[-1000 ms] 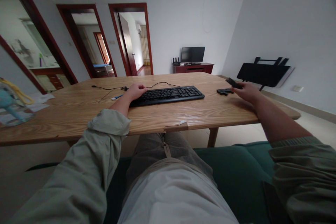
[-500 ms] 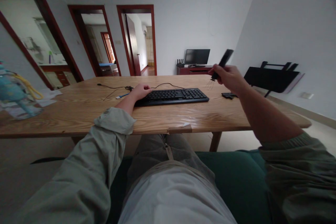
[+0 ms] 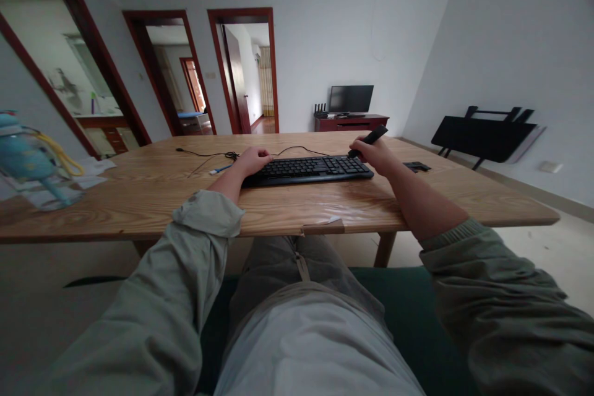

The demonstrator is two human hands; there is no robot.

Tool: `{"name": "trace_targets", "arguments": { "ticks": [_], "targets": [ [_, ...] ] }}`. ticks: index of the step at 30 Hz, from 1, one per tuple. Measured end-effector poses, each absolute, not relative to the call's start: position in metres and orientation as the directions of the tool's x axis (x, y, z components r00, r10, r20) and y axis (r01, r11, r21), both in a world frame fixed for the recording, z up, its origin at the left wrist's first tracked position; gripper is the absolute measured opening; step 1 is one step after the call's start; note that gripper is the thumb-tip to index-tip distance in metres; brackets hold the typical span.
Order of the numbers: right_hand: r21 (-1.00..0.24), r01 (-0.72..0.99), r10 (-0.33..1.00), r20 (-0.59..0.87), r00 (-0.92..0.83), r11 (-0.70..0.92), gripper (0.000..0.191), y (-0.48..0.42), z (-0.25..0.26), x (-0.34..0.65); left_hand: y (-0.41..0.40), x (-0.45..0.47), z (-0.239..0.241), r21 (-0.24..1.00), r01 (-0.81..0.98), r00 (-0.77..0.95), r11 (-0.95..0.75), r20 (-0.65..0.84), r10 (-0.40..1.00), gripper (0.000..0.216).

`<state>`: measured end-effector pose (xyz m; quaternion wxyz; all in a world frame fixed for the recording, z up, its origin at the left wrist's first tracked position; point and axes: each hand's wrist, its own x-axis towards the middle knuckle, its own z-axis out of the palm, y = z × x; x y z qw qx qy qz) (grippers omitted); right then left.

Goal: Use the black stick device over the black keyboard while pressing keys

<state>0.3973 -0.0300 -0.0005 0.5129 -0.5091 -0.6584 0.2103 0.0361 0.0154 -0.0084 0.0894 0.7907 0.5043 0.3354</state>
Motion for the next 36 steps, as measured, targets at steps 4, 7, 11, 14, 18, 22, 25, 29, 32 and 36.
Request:
{"name": "trace_targets", "arguments": {
  "ticks": [4,7,11,14,18,22,25,29,32,36],
  "targets": [
    [-0.742,0.542,0.878,0.479,0.017,0.395,0.021,-0.027,-0.003,0.396,0.016,0.035,-0.009,0.470,0.738,0.276,-0.484,0.444,0.852,0.034],
    [-0.660,0.647,0.878,0.478,-0.029,0.381,0.030,-0.030,-0.002,0.391,0.016,0.035,-0.009,0.463,0.742,0.279,-0.485,0.446,0.851,0.035],
    [-0.558,0.754,0.871,0.490,-0.039,0.347,0.045,-0.035,0.001,0.389,0.017,0.035,-0.009,0.456,0.747,0.280,-0.484,0.445,0.851,0.035],
    [-0.545,0.769,0.867,0.498,-0.022,0.333,0.052,-0.038,0.003,0.389,0.018,0.035,-0.010,0.454,0.746,0.286,-0.487,0.442,0.850,0.034],
    [-0.582,0.754,0.864,0.502,0.038,0.305,0.058,-0.040,0.004,0.388,0.019,0.034,-0.011,0.458,0.746,0.282,-0.484,0.442,0.852,0.034],
    [-0.591,0.749,0.858,0.510,0.060,0.299,0.060,-0.041,0.004,0.388,0.020,0.034,-0.011,0.454,0.745,0.283,-0.489,0.449,0.848,0.034],
    [-0.604,0.745,0.865,0.497,0.075,0.282,0.061,-0.041,0.004,0.387,0.020,0.033,-0.011,0.450,0.747,0.286,-0.489,0.446,0.848,0.034],
    [-0.634,0.736,0.881,0.460,0.108,0.240,0.060,-0.043,0.005,0.384,0.020,0.034,-0.011,0.457,0.740,0.291,-0.494,0.445,0.847,0.034],
    [-0.654,0.730,0.891,0.432,0.143,0.200,0.059,-0.043,0.005,0.383,0.020,0.034,-0.011,0.453,0.742,0.291,-0.494,0.445,0.847,0.034],
    [-0.658,0.730,0.878,0.445,0.178,0.185,0.057,-0.040,0.002,0.385,0.019,0.034,-0.010,0.449,0.755,0.284,-0.479,0.435,0.855,0.033]
  ]
}}
